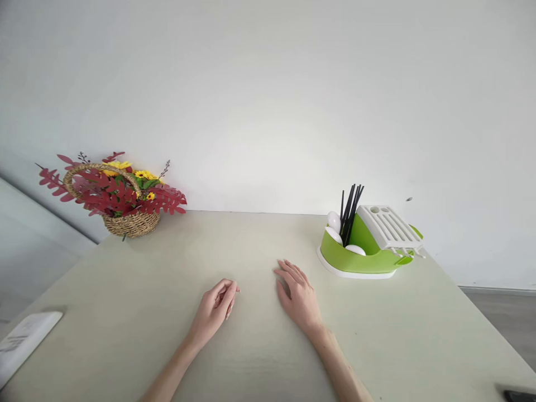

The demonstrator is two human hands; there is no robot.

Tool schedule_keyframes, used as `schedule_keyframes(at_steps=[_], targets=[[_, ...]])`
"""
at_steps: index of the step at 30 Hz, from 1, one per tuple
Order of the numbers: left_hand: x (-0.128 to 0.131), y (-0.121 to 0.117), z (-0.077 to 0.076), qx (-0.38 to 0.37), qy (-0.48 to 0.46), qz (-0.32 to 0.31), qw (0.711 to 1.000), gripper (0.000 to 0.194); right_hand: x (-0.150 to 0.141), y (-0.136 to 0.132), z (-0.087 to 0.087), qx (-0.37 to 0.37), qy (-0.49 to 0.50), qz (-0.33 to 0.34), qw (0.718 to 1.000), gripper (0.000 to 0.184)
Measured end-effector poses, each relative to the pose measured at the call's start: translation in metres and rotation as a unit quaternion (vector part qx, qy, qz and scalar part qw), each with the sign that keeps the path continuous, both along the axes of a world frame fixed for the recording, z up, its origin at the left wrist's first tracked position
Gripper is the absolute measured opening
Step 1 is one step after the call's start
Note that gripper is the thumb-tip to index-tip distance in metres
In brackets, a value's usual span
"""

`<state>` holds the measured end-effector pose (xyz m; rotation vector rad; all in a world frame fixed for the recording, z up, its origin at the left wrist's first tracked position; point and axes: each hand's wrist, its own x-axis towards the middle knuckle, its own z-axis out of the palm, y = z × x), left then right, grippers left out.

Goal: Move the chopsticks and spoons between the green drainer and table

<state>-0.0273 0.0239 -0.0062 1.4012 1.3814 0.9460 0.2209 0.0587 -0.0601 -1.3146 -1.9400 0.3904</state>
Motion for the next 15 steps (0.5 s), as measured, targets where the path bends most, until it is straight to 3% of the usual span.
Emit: schedule_keyframes(at_steps=[15], targets=[[0.0003,-0.0021,0.0061,0.015,0.027,-0.018,0.999,0.046,-0.0031,-0.0023,0.0023,-0.004,-0.014,0.001,1.000,0.034]])
